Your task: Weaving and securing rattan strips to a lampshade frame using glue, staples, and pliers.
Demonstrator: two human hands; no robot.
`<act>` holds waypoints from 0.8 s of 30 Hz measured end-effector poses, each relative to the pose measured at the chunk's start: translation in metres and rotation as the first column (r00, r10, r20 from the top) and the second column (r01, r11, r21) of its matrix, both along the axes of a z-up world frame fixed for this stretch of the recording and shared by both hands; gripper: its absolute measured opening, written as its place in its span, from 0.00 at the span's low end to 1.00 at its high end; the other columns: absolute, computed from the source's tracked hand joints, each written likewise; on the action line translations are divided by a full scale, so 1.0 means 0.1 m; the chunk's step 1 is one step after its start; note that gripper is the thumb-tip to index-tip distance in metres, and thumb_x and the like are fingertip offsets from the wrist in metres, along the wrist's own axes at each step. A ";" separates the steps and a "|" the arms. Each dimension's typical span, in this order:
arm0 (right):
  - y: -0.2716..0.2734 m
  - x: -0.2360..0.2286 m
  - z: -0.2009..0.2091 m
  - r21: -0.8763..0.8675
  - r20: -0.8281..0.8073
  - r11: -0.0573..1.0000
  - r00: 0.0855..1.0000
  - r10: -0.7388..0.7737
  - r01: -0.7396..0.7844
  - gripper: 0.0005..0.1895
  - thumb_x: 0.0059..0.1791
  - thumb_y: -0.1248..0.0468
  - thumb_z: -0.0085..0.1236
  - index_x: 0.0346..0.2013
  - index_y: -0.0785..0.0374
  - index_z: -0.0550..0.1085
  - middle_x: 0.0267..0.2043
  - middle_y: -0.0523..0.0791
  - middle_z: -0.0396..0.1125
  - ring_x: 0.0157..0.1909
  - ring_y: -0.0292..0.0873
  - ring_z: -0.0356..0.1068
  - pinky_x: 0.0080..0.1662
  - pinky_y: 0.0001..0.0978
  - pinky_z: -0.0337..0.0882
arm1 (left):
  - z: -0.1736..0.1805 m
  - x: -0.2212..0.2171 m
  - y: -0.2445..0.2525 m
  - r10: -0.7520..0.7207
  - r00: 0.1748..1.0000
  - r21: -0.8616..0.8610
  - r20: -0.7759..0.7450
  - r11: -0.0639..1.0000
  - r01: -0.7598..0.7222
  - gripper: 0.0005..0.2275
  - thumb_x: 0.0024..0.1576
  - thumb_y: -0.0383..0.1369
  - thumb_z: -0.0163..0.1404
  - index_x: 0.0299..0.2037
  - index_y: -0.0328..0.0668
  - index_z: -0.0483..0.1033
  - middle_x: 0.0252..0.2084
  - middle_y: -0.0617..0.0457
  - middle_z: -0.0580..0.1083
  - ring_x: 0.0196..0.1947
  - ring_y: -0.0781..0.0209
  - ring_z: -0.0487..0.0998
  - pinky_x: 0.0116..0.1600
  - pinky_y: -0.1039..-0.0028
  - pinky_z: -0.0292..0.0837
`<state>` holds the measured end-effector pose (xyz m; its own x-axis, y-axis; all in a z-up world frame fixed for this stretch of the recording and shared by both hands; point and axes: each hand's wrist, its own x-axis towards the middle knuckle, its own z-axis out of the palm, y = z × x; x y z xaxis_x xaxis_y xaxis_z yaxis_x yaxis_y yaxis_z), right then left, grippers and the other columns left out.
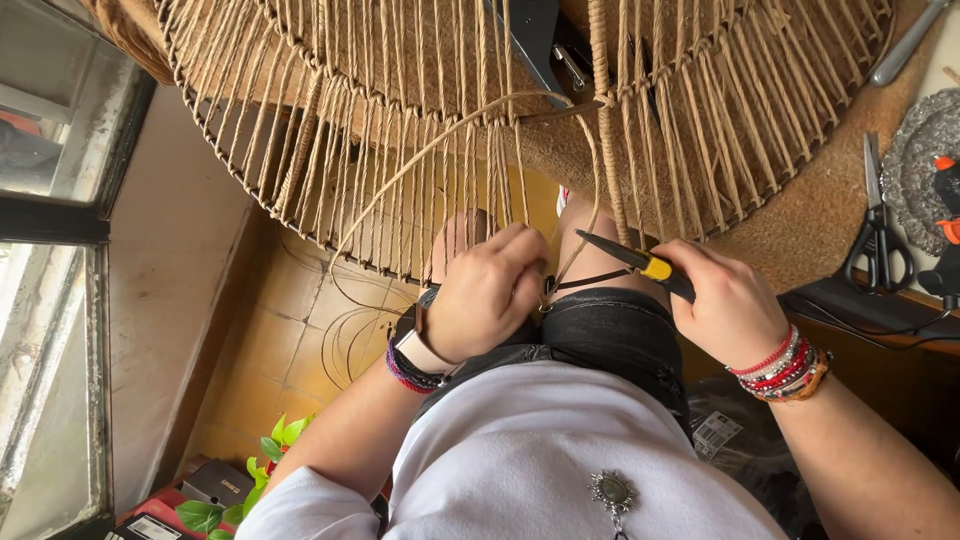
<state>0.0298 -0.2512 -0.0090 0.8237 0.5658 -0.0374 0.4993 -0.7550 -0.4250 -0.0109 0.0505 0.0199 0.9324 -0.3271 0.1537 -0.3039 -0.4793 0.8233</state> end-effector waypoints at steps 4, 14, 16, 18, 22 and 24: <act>0.01 0.01 -0.02 -0.008 0.008 1.000 1.000 0.010 -0.010 0.28 0.38 0.77 0.54 0.52 0.57 0.72 0.47 0.44 0.76 0.40 0.55 0.76 0.46 0.48 0.75 | -0.19 -0.01 0.00 0.056 0.998 -0.064 0.001 0.996 -0.056 0.14 0.69 0.34 0.36 0.29 0.40 0.61 0.24 0.48 0.65 0.23 0.47 0.66 0.33 0.60 0.60; 0.02 0.01 0.06 0.024 -0.061 0.999 0.997 0.039 -0.037 0.24 0.42 0.70 0.53 0.54 0.60 0.70 0.53 0.46 0.73 0.48 0.55 0.74 0.50 0.50 0.72 | -0.03 -0.04 -0.26 0.125 0.944 -0.409 -0.304 0.878 -0.248 0.07 0.63 0.34 0.51 0.45 0.41 0.79 0.38 0.54 0.81 0.35 0.71 0.81 0.41 0.83 0.76; 0.02 0.02 0.08 0.060 -0.066 0.996 0.995 0.074 -0.070 0.24 0.44 0.70 0.53 0.55 0.63 0.70 0.55 0.48 0.71 0.52 0.55 0.73 0.54 0.49 0.71 | -0.01 -0.05 -0.29 0.187 0.933 -0.383 -0.307 0.873 -0.301 0.07 0.63 0.34 0.51 0.42 0.41 0.80 0.30 0.54 0.82 0.30 0.72 0.83 0.36 0.85 0.76; 0.02 0.01 0.11 0.038 -0.140 0.994 0.984 0.107 -0.102 0.32 0.42 0.72 0.51 0.63 0.64 0.65 0.59 0.51 0.64 0.59 0.55 0.68 0.60 0.50 0.67 | -0.03 -0.04 -0.30 0.232 0.939 -0.282 -0.255 0.911 -0.302 0.04 0.62 0.33 0.53 0.36 0.46 0.78 0.28 0.62 0.81 0.23 0.79 0.74 0.32 0.85 0.69; 0.11 -0.07 -0.07 -0.056 0.015 0.996 0.998 -0.067 0.068 0.23 0.44 0.72 0.54 0.53 0.57 0.75 0.44 0.49 0.74 0.45 0.55 0.77 0.44 0.45 0.78 | 0.02 -0.05 -0.36 0.307 0.928 -0.306 -0.210 0.881 -0.360 0.04 0.59 0.30 0.56 0.34 0.46 0.83 0.21 0.55 0.79 0.22 0.67 0.76 0.30 0.81 0.72; 0.10 -0.05 -0.07 -0.095 0.078 0.994 0.996 -0.044 0.052 0.19 0.45 0.71 0.54 0.50 0.53 0.76 0.42 0.44 0.75 0.43 0.48 0.78 0.42 0.38 0.78 | -0.04 -0.06 -0.36 0.295 0.924 -0.302 -0.242 0.882 -0.361 0.03 0.59 0.30 0.55 0.35 0.47 0.82 0.23 0.57 0.80 0.23 0.69 0.76 0.32 0.82 0.71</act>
